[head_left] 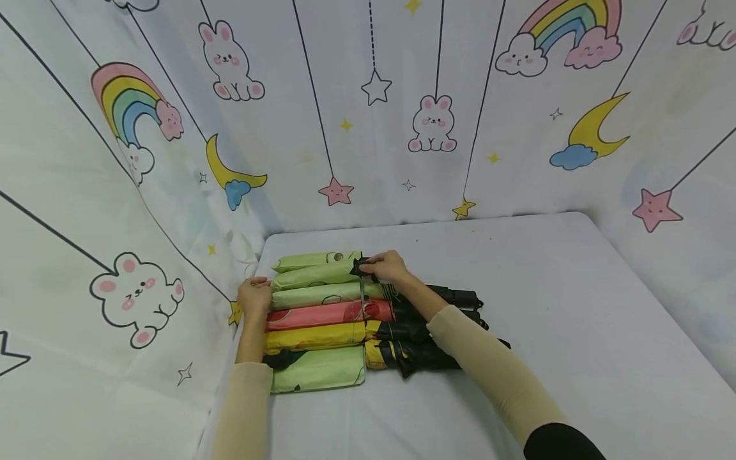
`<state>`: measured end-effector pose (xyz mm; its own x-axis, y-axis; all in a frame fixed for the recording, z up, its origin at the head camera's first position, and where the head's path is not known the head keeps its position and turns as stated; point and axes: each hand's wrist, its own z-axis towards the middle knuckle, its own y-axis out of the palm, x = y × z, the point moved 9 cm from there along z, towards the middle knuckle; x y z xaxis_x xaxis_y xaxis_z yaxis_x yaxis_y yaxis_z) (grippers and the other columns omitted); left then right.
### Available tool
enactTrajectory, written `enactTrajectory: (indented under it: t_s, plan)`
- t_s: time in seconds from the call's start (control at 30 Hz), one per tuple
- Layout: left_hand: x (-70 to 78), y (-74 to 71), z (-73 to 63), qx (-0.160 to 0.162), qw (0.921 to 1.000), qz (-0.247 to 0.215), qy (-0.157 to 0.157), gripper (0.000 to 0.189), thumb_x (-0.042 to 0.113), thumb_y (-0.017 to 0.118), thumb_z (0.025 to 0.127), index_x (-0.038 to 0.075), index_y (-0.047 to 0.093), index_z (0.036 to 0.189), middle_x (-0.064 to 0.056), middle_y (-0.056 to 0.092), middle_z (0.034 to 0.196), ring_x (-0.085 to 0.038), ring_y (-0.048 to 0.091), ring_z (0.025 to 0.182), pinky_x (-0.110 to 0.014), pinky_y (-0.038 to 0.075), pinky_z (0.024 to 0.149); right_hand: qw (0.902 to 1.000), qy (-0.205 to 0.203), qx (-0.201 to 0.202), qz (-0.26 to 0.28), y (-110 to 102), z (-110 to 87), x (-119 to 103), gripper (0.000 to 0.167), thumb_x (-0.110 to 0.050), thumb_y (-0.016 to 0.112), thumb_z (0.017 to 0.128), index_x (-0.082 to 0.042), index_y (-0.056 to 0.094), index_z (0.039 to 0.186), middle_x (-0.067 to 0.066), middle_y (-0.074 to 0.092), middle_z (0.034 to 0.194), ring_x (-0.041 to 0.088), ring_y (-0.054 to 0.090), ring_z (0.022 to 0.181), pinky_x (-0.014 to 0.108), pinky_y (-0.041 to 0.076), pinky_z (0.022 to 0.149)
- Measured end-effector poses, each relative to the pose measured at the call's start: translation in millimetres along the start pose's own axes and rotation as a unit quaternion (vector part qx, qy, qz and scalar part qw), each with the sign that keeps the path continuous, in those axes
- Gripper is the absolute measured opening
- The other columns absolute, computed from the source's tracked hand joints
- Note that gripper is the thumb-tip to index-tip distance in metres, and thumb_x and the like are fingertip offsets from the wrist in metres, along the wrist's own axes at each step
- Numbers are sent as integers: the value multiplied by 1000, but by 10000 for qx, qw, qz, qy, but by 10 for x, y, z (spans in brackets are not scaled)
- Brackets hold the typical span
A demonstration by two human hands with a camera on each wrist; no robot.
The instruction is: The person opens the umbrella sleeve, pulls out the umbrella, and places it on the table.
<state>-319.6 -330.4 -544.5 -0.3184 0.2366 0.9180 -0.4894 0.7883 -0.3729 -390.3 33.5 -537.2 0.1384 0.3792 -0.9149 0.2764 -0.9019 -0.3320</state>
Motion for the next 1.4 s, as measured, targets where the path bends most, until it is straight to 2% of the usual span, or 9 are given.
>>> enactTrajectory:
  t_s: [0.2,0.4,0.57,0.73,0.97,1.07,1.2,1.33,1.4]
  plan:
    - [-24,-38,14,233,9997,-34,36,30,0,61,97,-2,68,125,-17,74,118,-28,64,99,-20,46,62,9941,285,12,1046,35,-43,52,46,-26,78,97,-1,67,133,18,70,127,30,71,109,45,57,100]
    - [-27,-59,26,265,9992,-296,30,30,-1,61,97,-1,67,126,-15,75,116,-20,63,89,-19,47,56,9833,337,97,1787,22,-104,46,33,-19,78,96,-10,75,127,16,73,124,28,77,99,41,60,95]
    - [-20,-54,16,273,9988,-416,4,29,-1,62,97,-1,67,126,-18,74,120,-17,63,84,-18,48,56,9814,305,169,1886,-30,-137,57,28,-19,80,95,-12,78,122,16,74,121,28,77,96,41,60,94]
    - [3,-51,0,330,9977,-583,73,30,0,67,95,0,68,125,-19,73,120,-13,63,80,-15,51,58,9824,326,304,1813,-118,-180,88,26,-20,79,96,-13,79,120,15,68,133,29,74,103,41,60,93]
    - [41,-97,0,456,9934,-1036,189,30,-4,71,93,-2,67,123,-20,70,122,-7,65,77,-14,52,59,9715,327,186,2342,-192,-226,91,29,-13,75,97,-5,75,126,19,63,140,38,73,107,42,59,97]
    - [40,-111,15,509,9903,-1277,225,34,-8,73,90,-3,66,122,-20,70,120,-8,69,79,-15,52,59,9684,307,160,2471,-231,-239,92,32,-10,75,98,-2,73,128,20,63,140,33,74,80,45,58,98]
    - [35,-124,22,618,9876,-1415,285,35,-10,76,86,-4,67,119,-20,70,117,-14,71,79,-18,54,61,9717,295,205,2333,-287,-253,101,30,-12,75,98,-4,75,126,18,65,139,23,52,54,48,59,90]
    - [26,-117,26,628,9868,-1459,310,35,-10,76,87,-4,67,120,-19,70,116,-21,75,88,-21,57,67,9706,393,257,2363,-333,-276,123,28,-13,76,97,-6,77,124,17,66,137,28,66,68,45,60,90]
    - [20,-117,28,637,9866,-1472,296,35,-10,76,87,-4,67,120,-20,70,117,-24,75,91,-21,58,68,9680,435,268,2455,-350,-288,129,28,-12,76,97,-5,76,124,18,66,136,31,74,83,42,61,90]
